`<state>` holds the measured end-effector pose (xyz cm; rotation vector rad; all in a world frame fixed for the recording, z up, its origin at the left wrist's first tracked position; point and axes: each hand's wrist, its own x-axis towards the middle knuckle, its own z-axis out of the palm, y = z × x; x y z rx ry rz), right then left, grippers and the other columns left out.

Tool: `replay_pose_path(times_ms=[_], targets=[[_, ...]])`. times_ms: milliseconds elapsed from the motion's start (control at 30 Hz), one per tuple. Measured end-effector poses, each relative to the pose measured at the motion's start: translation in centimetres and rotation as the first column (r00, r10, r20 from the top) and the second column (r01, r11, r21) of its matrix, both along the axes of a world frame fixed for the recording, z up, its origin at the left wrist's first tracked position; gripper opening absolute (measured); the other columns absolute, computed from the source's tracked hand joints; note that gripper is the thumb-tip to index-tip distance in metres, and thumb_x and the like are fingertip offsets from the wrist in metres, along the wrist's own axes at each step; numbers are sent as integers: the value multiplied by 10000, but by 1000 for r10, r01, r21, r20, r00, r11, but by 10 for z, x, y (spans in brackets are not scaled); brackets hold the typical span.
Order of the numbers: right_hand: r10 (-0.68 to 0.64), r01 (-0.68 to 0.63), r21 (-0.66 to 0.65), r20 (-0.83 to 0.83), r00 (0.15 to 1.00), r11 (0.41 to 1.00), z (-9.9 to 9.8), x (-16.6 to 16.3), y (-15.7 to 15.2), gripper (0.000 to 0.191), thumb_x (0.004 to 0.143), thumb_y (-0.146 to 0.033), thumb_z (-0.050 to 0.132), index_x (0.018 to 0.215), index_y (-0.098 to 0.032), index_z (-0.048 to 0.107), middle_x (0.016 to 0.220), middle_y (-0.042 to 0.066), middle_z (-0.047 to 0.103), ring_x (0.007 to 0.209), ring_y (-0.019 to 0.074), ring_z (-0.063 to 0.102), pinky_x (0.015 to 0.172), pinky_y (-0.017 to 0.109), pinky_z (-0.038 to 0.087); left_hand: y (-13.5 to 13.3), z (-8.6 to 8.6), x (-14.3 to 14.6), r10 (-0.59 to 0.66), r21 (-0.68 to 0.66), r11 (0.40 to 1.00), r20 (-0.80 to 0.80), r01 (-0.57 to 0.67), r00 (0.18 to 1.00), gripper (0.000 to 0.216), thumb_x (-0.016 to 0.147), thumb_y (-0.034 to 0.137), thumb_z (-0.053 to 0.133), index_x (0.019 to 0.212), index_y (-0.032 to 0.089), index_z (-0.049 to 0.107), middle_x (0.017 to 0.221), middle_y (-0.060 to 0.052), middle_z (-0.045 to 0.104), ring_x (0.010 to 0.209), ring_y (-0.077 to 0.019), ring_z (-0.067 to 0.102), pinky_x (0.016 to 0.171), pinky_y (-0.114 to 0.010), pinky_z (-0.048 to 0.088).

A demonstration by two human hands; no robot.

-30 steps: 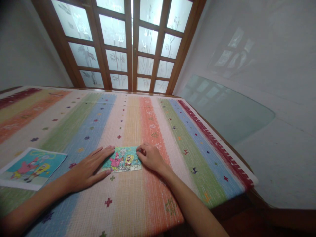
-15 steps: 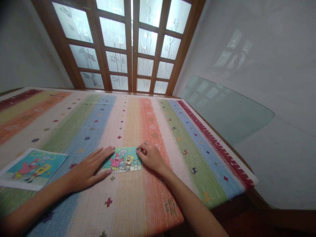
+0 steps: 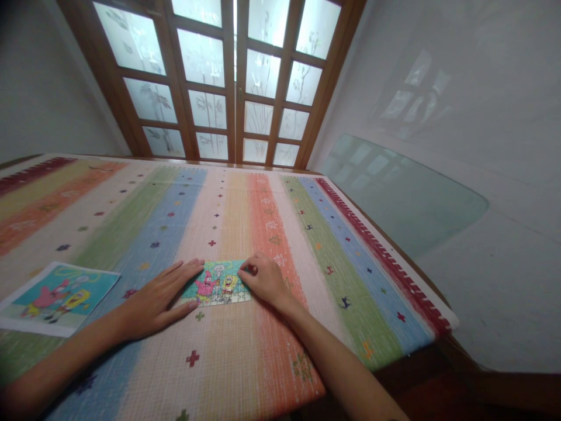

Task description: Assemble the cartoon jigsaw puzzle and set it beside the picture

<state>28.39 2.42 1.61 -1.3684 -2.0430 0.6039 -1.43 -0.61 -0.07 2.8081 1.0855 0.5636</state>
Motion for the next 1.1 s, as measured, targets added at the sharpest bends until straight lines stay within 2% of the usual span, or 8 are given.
replay_pose_path(times_ms=[233, 467, 667, 833, 933, 1000, 1100], targets=[[-3, 4, 12, -70, 998, 1000, -2, 5, 3, 77, 888, -166, 699, 834, -189, 749, 793, 25, 700, 715, 157, 616, 692, 293, 482, 0, 1, 0, -1, 6, 1000, 9, 1, 1000, 725, 1032, 499, 520, 1620, 220, 201, 1602, -147, 442, 1439, -333, 478, 1214, -558, 373], [33, -32, 17, -49, 998, 999, 1, 3, 0, 52, 833, -137, 763, 812, -184, 767, 818, 25, 660, 747, 159, 603, 721, 300, 461, 0, -1, 0, 1, 3, 1000, 12, -1, 1000, 715, 1029, 489, 527, 1615, 210, 225, 1596, -148, 453, 1445, -339, 468, 1211, -572, 372], [-21, 22, 39, -35, 999, 999, -2, -2, 0, 76, 800, -134, 803, 817, -190, 756, 834, 22, 664, 812, 182, 604, 774, 324, 438, 0, 0, 0, 5, -18, 1000, 29, -4, 1000, 714, 1027, 502, 523, 1613, 216, 231, 1602, -144, 445, 1446, -332, 468, 1221, -562, 362], [-21, 21, 75, 6, 1000, 997, -3, -3, 1, 70, 886, -187, 740, 816, -187, 744, 865, 37, 678, 863, 198, 612, 806, 345, 441, 0, 1, 0, 20, -44, 999, 36, -19, 999, 715, 1016, 511, 535, 1603, 208, 262, 1593, -144, 459, 1437, -337, 479, 1225, -561, 357], [44, -43, 94, -9, 999, 995, 0, 1, 3, 83, 923, -179, 680, 879, -188, 750, 934, 54, 706, 912, 199, 640, 859, 359, 478, 0, 1, 0, 29, -57, 998, 37, -27, 999, 718, 1014, 511, 541, 1604, 216, 257, 1587, -148, 466, 1431, -338, 487, 1222, -560, 360], [123, -120, 104, -23, 992, 987, 1, 6, 3, 94, 920, -206, 696, 985, -192, 762, 1074, 85, 729, 1019, 217, 663, 949, 393, 494, 0, 2, 0, 31, -65, 998, 39, -28, 999, 729, 1010, 508, 551, 1609, 231, 239, 1582, -148, 472, 1424, -336, 497, 1219, -559, 365], [254, -255, 120, 20, 967, 960, 2, 12, 1, 319, 899, -315, 757, 1191, -188, 741, 1309, 141, 693, 1204, 266, 643, 1069, 464, 478, 0, 2, 0, 31, -59, 998, 39, -29, 999, 754, 1011, 505, 556, 1619, 248, 192, 1583, -148, 471, 1423, -333, 500, 1211, -561, 379]])
